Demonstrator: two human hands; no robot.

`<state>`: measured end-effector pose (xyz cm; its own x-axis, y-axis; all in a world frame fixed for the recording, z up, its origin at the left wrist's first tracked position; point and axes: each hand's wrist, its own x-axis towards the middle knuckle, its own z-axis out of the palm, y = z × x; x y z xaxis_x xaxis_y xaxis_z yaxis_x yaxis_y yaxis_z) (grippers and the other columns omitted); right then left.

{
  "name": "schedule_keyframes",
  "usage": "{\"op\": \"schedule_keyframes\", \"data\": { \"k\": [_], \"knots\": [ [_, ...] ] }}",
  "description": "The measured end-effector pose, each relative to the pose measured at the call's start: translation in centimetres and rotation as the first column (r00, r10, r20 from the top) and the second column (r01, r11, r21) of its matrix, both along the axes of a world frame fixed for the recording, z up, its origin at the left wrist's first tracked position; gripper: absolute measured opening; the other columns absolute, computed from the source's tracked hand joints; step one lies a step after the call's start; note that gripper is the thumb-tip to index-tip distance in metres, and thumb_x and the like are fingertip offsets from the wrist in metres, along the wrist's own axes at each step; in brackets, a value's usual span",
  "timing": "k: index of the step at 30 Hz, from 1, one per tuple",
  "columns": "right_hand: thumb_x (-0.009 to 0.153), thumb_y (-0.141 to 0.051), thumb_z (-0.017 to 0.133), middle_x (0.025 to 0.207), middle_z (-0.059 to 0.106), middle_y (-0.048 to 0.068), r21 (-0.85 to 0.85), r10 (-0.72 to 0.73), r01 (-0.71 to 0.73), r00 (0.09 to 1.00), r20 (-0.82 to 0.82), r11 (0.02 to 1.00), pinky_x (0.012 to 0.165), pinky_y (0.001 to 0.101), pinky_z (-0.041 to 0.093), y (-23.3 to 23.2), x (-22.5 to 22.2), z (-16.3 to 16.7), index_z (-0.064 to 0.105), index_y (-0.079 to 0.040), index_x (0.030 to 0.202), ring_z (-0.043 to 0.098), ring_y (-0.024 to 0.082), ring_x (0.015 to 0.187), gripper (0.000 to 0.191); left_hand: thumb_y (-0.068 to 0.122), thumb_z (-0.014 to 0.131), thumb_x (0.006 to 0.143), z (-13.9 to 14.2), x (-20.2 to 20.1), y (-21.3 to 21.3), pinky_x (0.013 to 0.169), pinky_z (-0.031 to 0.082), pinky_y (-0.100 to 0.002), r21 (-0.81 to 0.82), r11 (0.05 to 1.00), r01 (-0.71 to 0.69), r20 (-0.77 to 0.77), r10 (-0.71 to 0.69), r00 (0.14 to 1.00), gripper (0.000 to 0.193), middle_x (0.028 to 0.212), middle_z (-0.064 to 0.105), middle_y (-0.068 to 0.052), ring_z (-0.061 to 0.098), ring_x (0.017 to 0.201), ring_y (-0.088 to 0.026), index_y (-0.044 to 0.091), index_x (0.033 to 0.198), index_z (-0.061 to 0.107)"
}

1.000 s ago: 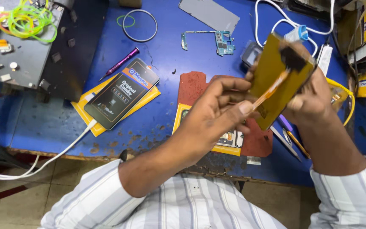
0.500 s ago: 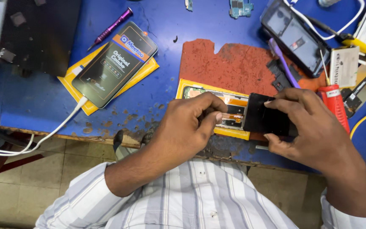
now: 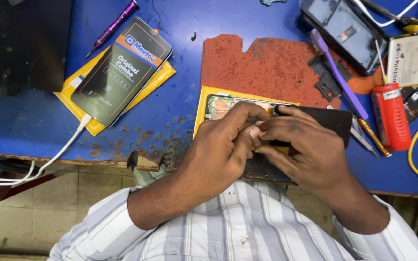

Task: The person cleans the inside of a smartphone frame with a brush, then removes the battery from the phone's chassis. They then open a new screen assembly package, remove the screen, and peel off protective films from the back of the new screen.

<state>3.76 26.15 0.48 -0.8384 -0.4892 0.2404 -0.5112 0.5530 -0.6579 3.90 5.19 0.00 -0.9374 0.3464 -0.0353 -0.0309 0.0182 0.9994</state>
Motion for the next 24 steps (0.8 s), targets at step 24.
{"op": "schedule_keyframes", "data": {
  "k": [24],
  "knots": [
    [0.074, -0.006, 0.085, 0.098, 0.075, 0.009, 0.240, 0.077, -0.050, 0.991, -0.108, 0.970, 0.086, 0.0406, 0.049, -3.4, -1.7, -0.4, 0.076, 0.000, 0.099, 0.069, 0.023, 0.091, 0.028, 0.016, 0.073, 0.087, -4.6, 2.4, -5.5, 0.096, 0.039, -0.051, -0.529, 0.806, -0.265, -0.644, -0.178, 0.744, 0.040, 0.123, 0.058, -0.009, 0.051, 0.108, -0.027, 0.006, 0.125, 0.071]
  ]
}}
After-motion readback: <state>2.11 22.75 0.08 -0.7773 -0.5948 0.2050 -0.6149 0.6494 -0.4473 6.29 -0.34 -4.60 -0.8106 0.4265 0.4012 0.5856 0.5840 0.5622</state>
